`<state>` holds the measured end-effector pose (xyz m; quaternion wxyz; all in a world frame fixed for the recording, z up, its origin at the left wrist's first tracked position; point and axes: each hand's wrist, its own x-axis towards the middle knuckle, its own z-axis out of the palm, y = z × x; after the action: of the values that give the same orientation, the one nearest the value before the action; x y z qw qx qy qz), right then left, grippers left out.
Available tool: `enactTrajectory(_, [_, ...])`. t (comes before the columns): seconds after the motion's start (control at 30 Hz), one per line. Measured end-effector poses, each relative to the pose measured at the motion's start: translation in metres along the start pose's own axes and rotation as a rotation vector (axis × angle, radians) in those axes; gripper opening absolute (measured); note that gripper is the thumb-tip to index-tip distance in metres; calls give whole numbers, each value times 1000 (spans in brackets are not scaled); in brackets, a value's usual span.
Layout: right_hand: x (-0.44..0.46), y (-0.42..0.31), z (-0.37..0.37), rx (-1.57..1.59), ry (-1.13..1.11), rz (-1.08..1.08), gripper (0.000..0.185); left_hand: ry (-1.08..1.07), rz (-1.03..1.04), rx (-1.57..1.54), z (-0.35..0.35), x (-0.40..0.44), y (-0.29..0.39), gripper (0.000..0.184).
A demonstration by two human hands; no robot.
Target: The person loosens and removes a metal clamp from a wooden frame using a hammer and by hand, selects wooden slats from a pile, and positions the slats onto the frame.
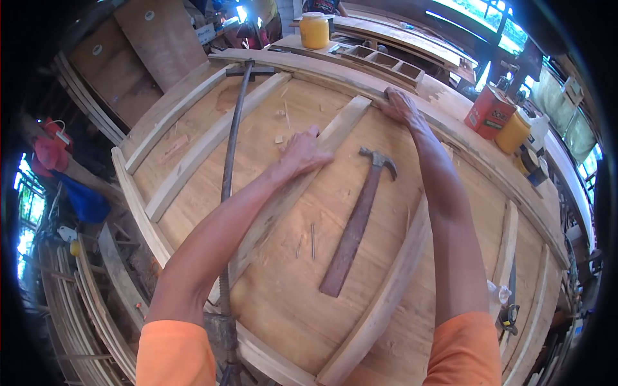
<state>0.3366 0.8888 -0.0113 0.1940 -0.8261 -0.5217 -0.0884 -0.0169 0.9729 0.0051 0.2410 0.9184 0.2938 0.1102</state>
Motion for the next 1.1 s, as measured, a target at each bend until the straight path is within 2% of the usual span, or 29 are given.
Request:
enactTrajectory(0.13, [3,-1,13,59,49,41,64,-18,-7,23,0,0,1,70])
enactTrajectory(0.2, [-4,-16,10,-24,92,85,67,-42,-15,10,-1,0,1,71])
enactTrajectory(0.4, [-7,-18,7,-58,167,17,70,-7,-3,34,-1,-1,5,70])
enactTrajectory(0.7, [-16,-24,-2,-11,117,30,73,-50,-46,7,1,2,6,68])
enactTrajectory(0.8, [-16,-24,1,4,180,-4,66,-26,-53,61,3,1,5,69])
enactTrajectory(1.1, [-17,-23,0,21,179,-35,63,-46,-81,73,2,2,6,70])
